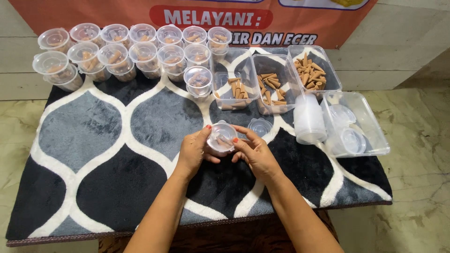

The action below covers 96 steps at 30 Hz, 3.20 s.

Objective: The person picks up incense cones from a plastic container and places them into smaller clear plastic cups, one by one.

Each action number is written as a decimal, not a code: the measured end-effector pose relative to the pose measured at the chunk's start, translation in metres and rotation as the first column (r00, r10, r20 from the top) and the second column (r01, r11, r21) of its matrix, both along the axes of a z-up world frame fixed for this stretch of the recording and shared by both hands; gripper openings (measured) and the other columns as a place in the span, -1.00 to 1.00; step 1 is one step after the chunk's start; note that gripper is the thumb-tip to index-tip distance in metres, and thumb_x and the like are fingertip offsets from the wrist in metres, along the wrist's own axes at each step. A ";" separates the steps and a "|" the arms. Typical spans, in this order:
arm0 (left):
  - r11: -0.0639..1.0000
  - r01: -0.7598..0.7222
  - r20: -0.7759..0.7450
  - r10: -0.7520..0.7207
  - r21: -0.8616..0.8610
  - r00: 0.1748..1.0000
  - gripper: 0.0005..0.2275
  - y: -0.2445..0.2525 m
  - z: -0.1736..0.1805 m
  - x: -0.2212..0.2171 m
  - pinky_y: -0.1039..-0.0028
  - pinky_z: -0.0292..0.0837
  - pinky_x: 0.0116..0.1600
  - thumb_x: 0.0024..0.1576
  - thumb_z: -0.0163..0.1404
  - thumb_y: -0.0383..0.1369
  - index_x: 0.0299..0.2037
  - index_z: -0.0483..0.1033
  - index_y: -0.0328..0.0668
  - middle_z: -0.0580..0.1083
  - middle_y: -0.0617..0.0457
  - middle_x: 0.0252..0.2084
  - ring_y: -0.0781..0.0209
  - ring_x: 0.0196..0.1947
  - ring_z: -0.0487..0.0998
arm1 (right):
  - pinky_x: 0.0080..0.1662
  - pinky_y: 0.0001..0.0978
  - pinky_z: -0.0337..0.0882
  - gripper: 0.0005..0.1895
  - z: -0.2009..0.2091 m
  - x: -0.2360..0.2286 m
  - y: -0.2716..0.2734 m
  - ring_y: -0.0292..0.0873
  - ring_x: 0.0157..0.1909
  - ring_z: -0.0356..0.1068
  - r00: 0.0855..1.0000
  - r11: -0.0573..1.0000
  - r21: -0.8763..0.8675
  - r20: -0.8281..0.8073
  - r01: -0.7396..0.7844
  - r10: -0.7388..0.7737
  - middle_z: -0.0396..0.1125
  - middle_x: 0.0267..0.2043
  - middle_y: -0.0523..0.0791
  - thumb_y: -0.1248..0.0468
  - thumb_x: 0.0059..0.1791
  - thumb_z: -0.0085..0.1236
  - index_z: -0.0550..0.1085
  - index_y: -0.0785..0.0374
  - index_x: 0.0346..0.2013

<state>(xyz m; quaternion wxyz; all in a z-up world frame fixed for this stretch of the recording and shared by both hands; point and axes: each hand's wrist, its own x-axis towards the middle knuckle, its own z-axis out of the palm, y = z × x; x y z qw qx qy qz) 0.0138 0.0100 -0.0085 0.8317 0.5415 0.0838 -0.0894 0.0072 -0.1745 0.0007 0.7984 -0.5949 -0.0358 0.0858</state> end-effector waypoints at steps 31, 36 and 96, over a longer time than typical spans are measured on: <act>0.963 0.258 -0.270 -0.227 0.083 0.936 -0.49 0.024 0.017 0.019 0.34 0.47 -0.77 0.15 0.03 -0.08 -0.11 0.43 -0.61 0.44 -0.43 -0.59 -0.12 -0.79 0.52 | 0.08 -0.04 0.51 -0.63 0.033 -0.009 0.036 0.11 0.03 0.52 0.459 0.847 -0.364 0.873 0.387 0.164 0.49 -0.02 0.02 0.56 -0.16 0.31 0.51 0.38 -0.07; 0.967 0.245 -0.229 -0.223 0.070 0.948 -0.56 0.022 0.026 0.012 0.34 0.43 -0.80 0.19 -0.02 -0.10 -0.23 0.44 -0.55 0.43 -0.43 -0.66 -0.09 -0.83 0.49 | 0.04 -0.07 0.52 -0.70 0.032 -0.010 0.037 0.12 0.02 0.52 0.494 0.859 -0.358 0.857 0.366 0.147 0.50 -0.08 0.00 0.55 -0.14 0.30 0.53 0.35 -0.13; 0.908 0.304 0.218 -0.247 -0.288 0.944 -0.21 0.045 0.006 0.029 0.21 0.44 0.17 -0.19 -0.17 -0.50 0.40 -0.04 -0.07 0.27 -0.16 0.32 0.04 0.17 0.41 | 0.21 0.13 0.54 -0.76 0.018 0.070 0.022 0.27 0.15 0.41 0.140 0.754 -0.408 0.908 0.516 0.395 0.26 0.13 0.10 0.49 0.05 0.16 0.43 0.38 0.01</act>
